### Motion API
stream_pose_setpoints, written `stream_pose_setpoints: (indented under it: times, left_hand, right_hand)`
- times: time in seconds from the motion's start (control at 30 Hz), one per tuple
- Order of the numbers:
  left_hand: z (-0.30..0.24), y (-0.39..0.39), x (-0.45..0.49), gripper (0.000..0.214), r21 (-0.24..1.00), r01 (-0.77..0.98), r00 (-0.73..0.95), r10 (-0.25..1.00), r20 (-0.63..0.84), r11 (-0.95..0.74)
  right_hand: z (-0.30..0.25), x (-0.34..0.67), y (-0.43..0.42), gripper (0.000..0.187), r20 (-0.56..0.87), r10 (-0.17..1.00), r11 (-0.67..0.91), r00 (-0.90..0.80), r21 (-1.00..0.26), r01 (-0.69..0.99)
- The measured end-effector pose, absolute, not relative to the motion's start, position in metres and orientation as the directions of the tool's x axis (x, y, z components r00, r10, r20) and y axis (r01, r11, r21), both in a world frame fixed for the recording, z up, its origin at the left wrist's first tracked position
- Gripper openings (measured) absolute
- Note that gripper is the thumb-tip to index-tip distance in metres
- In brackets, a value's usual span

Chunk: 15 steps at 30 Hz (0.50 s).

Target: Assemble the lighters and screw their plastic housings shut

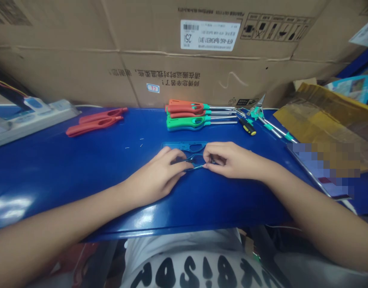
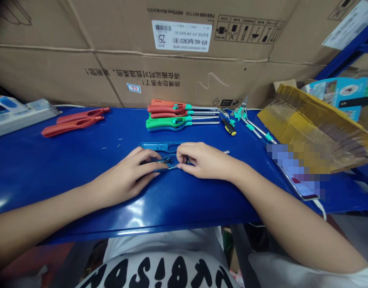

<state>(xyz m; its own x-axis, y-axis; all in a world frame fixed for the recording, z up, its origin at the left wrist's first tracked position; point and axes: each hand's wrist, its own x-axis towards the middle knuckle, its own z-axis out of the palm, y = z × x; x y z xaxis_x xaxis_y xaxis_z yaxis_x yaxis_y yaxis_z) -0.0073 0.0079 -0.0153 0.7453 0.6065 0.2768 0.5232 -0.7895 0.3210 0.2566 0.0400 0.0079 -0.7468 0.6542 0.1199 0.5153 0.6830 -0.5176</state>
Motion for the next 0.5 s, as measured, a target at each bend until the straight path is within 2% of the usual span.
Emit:
stream_pose_setpoints:
  times: [0.07,0.2,0.5]
  left_hand:
    - [-0.0153,0.0079,-0.0073,0.033,0.302,0.525,0.754,0.599,0.27,-0.796]
    - [-0.0147,0.0078,-0.0062,0.033,0.274,0.526,0.766,0.589,0.259,-0.805]
    - [-0.0126,0.0075,-0.0067,0.033,0.253,0.529,0.778,0.582,0.235,-0.81]
  right_hand:
    - [0.0062,0.2568,0.0405,0.002,0.119,0.643,0.691,-0.756,-0.517,0.506]
    - [0.0027,0.2572,0.0415,0.007,0.153,0.601,0.725,-0.785,-0.518,0.454]
    - [-0.0018,0.256,0.0435,0.008,0.219,0.599,0.735,-0.77,-0.53,0.422]
